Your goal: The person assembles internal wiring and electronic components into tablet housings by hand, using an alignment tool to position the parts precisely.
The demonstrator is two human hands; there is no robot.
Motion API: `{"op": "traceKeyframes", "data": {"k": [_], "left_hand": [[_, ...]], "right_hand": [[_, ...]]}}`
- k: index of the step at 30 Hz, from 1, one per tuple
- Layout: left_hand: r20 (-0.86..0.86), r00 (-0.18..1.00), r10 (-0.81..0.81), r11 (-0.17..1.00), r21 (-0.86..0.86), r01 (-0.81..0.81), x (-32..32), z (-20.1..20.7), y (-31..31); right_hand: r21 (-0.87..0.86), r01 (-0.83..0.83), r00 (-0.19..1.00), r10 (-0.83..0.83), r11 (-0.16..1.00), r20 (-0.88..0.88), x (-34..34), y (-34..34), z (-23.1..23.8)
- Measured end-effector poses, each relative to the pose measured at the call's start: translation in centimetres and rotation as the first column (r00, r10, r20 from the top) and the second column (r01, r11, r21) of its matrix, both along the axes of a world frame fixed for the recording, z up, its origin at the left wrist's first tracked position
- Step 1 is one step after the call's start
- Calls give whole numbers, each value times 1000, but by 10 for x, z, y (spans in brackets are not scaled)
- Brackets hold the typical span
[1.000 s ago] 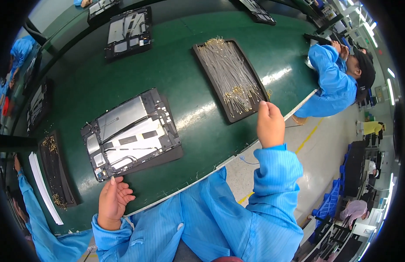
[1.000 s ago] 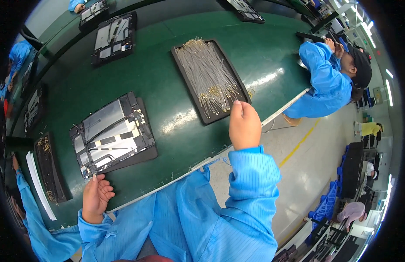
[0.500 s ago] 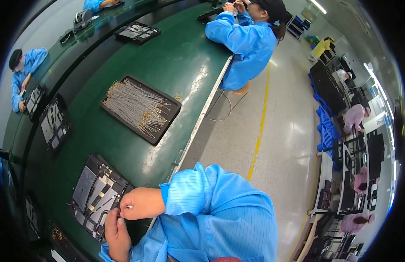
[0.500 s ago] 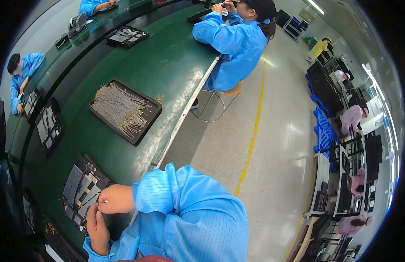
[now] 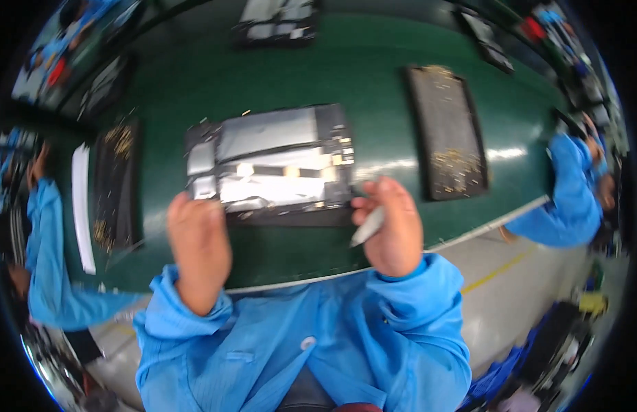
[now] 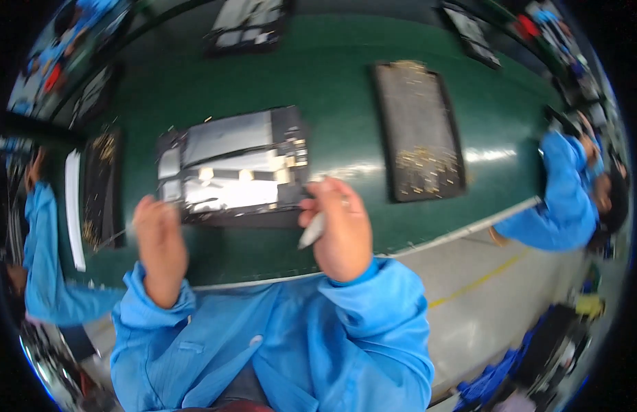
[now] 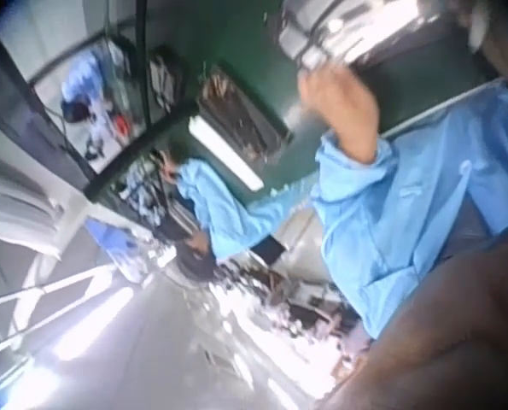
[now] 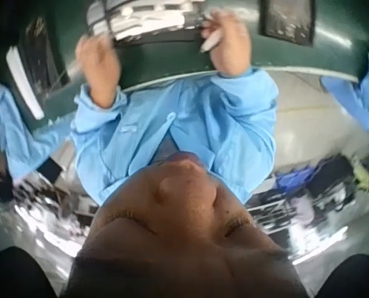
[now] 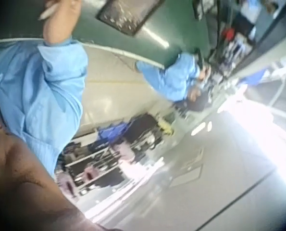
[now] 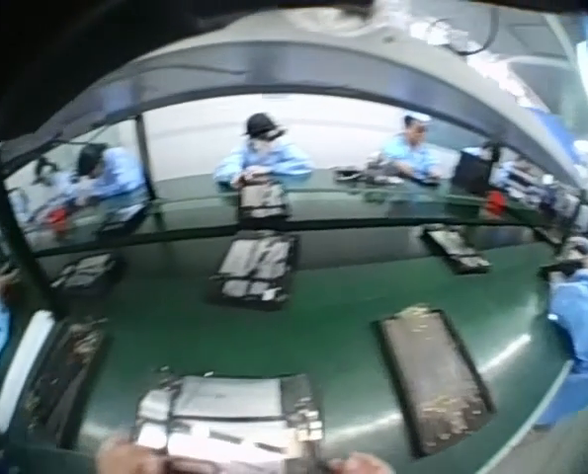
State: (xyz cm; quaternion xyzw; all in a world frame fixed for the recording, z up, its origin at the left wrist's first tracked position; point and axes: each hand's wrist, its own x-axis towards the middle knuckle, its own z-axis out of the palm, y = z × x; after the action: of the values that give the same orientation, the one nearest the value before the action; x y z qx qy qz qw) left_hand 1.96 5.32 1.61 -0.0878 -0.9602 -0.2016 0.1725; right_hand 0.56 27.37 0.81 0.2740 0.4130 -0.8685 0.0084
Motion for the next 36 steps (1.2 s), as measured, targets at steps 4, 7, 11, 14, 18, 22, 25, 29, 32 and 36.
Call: {"op": "traceKeyframes", "data": {"k": [4,7,11,14,18,22,25,29,32,36], "left_hand": [[16,972,-234,969,84,232,5,-26,28],[10,982,-190,979,82,189,5,-34,42],[30,983,-181,981,78,179,-3,-36,46],[58,980,-189,981,53,186,-7,-36,52],[36,983,-181,983,15,181,-8,-36,52],[59,981,-185,983,-1,186,-8,-34,52],[56,981,-183,983,16,183,-8,-36,53],[56,981,-186,983,12,186,-8,-35,53],[74,979,-190,982,-5,191,-7,-35,53],[104,974,-200,979,-17,203,-4,-34,50]], "right_hand": [[279,-83,972,139,957,-189,7,-11,-7],[488,3,948,152,873,-279,7,-26,-15],[522,76,897,170,850,-409,5,-31,-30],[565,137,881,161,813,-446,2,-31,-39],[718,142,853,284,681,-437,-1,-33,-47],[690,162,825,286,706,-487,-1,-34,-51],[675,166,804,298,719,-515,-1,-35,-51],[688,119,801,340,716,-493,-1,-33,-51],[602,107,824,269,791,-499,0,-35,-46],[924,77,743,596,375,-304,-13,-31,-18]]}}
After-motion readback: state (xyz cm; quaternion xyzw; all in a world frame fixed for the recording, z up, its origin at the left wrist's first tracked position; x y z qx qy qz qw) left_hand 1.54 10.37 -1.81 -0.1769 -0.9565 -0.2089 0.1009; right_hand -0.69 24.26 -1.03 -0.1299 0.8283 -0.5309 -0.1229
